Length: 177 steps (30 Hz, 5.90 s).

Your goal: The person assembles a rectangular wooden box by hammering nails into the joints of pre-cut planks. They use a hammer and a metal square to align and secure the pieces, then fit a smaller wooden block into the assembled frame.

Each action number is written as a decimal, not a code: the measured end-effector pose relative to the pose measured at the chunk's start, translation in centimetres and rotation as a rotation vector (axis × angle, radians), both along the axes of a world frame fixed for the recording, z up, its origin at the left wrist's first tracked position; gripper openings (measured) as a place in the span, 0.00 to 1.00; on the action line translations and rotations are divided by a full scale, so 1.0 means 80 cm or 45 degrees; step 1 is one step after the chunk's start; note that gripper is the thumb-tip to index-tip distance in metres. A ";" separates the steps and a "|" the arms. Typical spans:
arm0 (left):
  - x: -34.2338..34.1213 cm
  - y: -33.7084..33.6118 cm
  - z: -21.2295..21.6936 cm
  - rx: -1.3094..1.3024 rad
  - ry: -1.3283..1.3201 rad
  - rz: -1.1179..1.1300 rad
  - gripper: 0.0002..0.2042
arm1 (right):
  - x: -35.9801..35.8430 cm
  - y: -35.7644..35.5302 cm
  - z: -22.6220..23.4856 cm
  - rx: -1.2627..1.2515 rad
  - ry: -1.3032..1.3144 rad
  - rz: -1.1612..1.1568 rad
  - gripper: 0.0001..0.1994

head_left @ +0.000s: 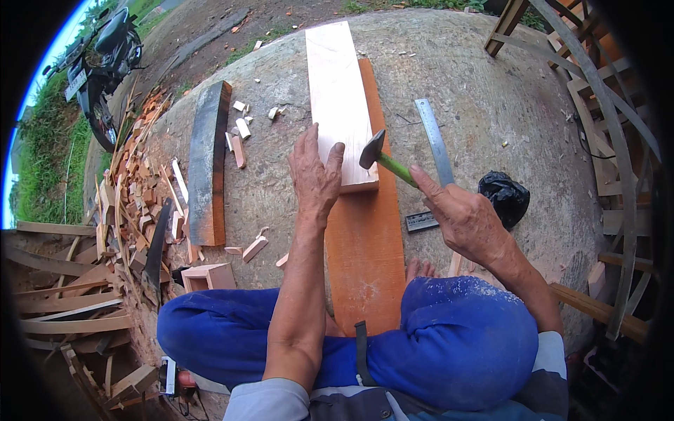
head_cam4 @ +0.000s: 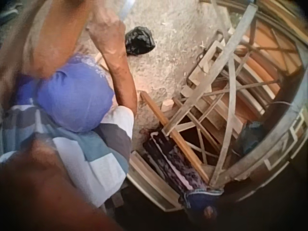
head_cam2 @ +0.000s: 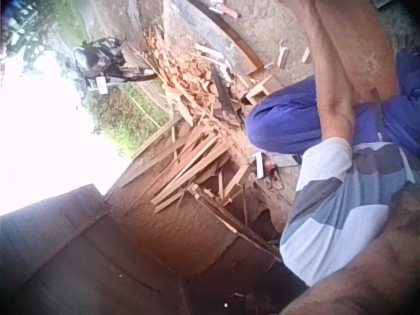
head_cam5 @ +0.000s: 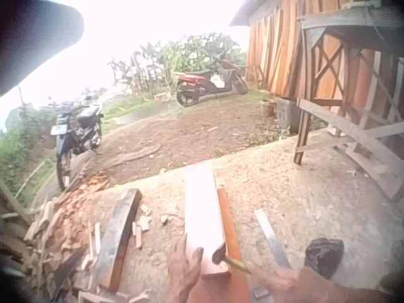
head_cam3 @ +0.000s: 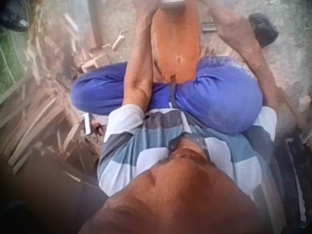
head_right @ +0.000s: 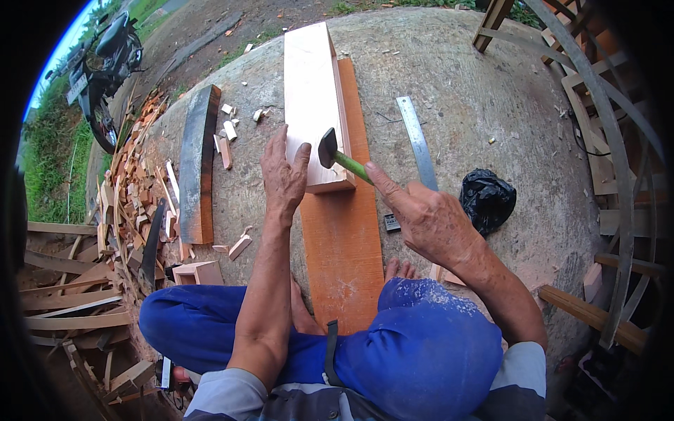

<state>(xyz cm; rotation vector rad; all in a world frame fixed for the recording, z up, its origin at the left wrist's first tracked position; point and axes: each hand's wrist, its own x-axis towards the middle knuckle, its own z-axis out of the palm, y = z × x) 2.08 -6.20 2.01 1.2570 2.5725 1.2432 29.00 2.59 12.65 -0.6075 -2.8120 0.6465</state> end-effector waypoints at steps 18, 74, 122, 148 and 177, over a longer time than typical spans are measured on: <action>-0.007 0.010 0.000 -0.449 -0.339 0.079 0.50 | -0.013 0.021 0.006 0.161 0.092 0.157 0.39; -0.069 0.051 -0.013 -0.021 -1.422 0.029 0.30 | 0.094 -0.085 -0.234 -0.611 -0.129 -0.891 0.29; -0.055 0.082 -0.046 0.614 -1.415 -0.191 0.23 | 0.121 0.043 -0.170 -0.688 0.695 -1.307 0.12; -0.016 0.157 -0.015 0.144 -1.194 0.129 0.29 | 0.224 0.118 -0.326 -0.362 -0.087 -1.212 0.17; -0.021 -0.003 0.036 -0.083 -0.691 -0.608 0.08 | -0.149 0.020 -0.110 -0.310 0.631 -0.149 0.07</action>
